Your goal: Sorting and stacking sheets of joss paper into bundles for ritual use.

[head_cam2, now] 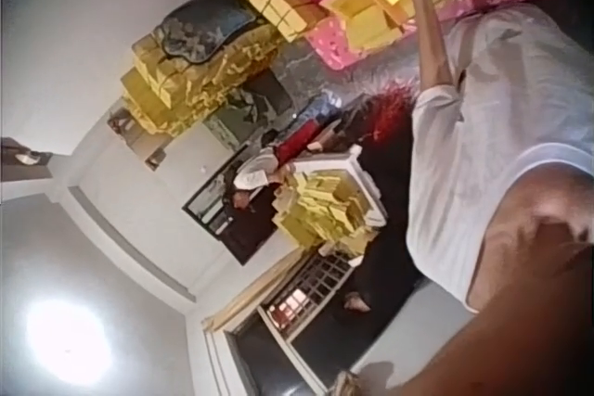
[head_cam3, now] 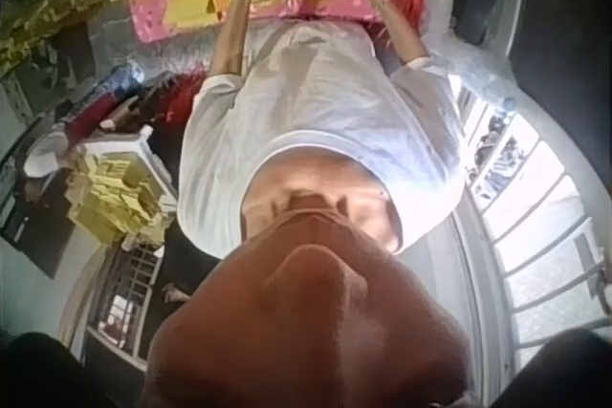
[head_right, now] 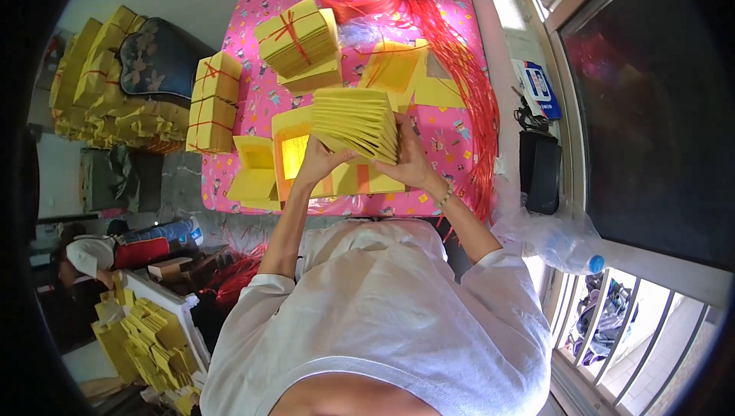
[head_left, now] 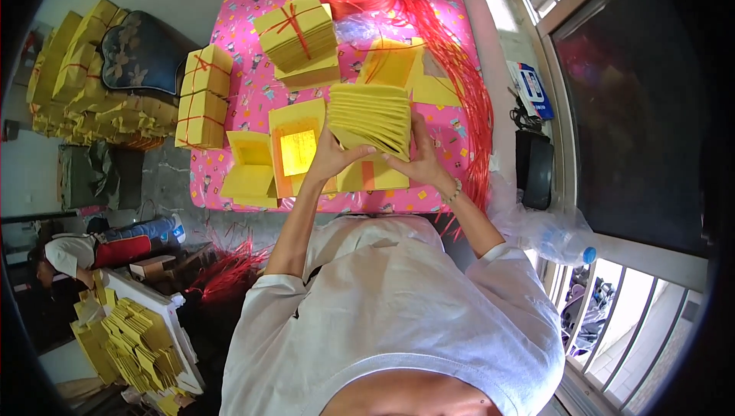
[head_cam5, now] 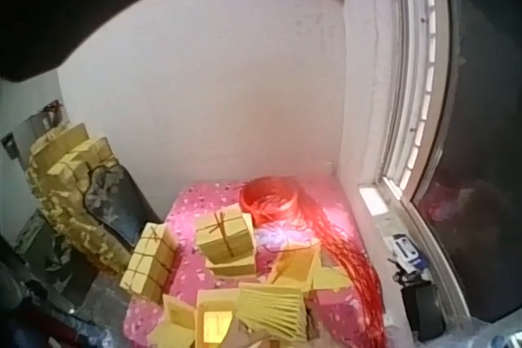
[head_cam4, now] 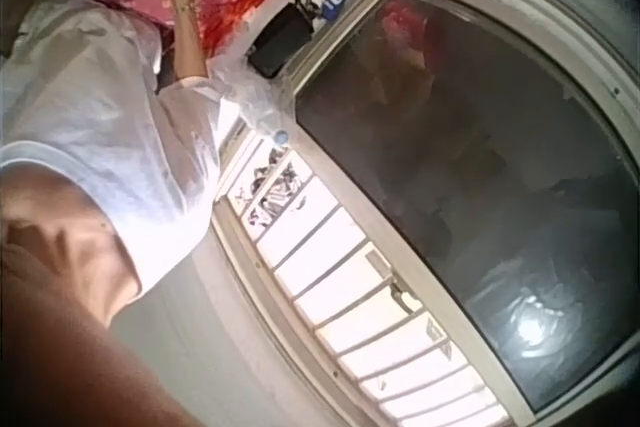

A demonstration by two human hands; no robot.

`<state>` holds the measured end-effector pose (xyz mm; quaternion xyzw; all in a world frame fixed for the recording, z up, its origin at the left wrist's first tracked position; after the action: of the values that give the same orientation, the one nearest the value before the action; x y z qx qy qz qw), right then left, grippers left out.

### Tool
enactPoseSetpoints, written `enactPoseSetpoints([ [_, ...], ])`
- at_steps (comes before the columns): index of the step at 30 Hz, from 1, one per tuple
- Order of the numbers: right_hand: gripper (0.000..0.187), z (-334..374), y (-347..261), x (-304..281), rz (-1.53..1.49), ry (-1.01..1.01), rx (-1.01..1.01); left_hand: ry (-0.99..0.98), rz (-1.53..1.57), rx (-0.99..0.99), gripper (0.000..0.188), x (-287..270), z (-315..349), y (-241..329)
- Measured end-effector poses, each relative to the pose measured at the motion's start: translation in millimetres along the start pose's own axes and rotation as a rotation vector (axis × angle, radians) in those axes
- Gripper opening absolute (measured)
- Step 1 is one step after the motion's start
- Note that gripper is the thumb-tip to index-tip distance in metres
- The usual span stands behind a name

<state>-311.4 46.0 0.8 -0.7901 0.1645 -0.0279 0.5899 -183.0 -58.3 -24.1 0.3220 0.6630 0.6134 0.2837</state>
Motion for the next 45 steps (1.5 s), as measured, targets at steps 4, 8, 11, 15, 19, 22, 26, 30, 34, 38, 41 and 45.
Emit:
enactPoseSetpoints([
  [4, 0.080, -7.2, 10.4, 29.4, -0.300, -0.099, 0.152, 0.099, -0.144, 0.103, 0.086, -15.2, 15.9, 2.4],
  [8, 0.066, -0.3, 3.7, 29.4, 0.154, -0.025, -0.055, 0.108, -0.140, 0.082, 0.086, -14.5, 30.1, -13.3],
  [11, 0.040, -18.5, -32.8, 37.2, -0.219, -0.076, 0.103, 0.125, -0.079, 0.103, 0.087, -18.3, 37.3, -27.4],
  [15, 0.039, -9.7, 3.1, 39.8, -0.779, 0.173, 0.785, 0.025, -0.149, 0.075, 0.088, -15.3, 32.3, -34.6],
  [19, 0.046, -8.3, 7.3, 26.6, -0.267, 0.166, 0.255, -0.020, -0.136, 0.060, 0.092, -7.3, 28.2, -21.9],
  [22, 0.052, -0.7, -10.4, 28.4, 0.116, 0.140, -0.141, -0.050, -0.108, -0.016, 0.091, -6.7, 27.6, -21.9],
  [26, 0.055, -6.5, -3.8, 36.5, -0.438, -0.181, -0.119, -0.019, -0.170, -0.026, 0.089, -12.4, 27.4, -30.8],
  [30, 0.111, 5.6, 12.7, 31.0, 0.054, -0.116, -0.114, -0.008, -0.176, 0.057, 0.090, -10.9, 25.5, -26.0],
  [34, 0.140, 10.8, 27.7, 38.5, 0.399, -0.166, -0.109, -0.046, -0.222, 0.104, 0.089, -7.2, 22.5, -24.0],
  [38, 0.140, 8.4, 25.6, 45.1, 0.356, -0.120, -0.080, -0.050, -0.167, 0.013, 0.090, -12.3, 21.7, -35.9],
  [41, 0.142, 5.3, 28.2, 43.7, -0.081, -0.048, 0.069, -0.073, -0.240, 0.055, 0.092, -12.8, 19.2, -42.8],
  [45, 0.138, 11.6, 36.8, 42.3, -0.132, -0.001, 0.034, -0.025, -0.152, 0.042, 0.093, -12.1, 16.9, -39.3],
])
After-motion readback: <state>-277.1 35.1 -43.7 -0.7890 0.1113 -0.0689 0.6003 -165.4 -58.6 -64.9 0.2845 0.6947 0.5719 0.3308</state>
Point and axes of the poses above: each hand's wrist, its own z-axis away from the middle knuckle, its own x-axis out of the palm, y = z × x, the point moved 8 cm from there along -z, towards the middle knuckle, and after that the axes turned 3 degrees about x, right-handed, at the moved point
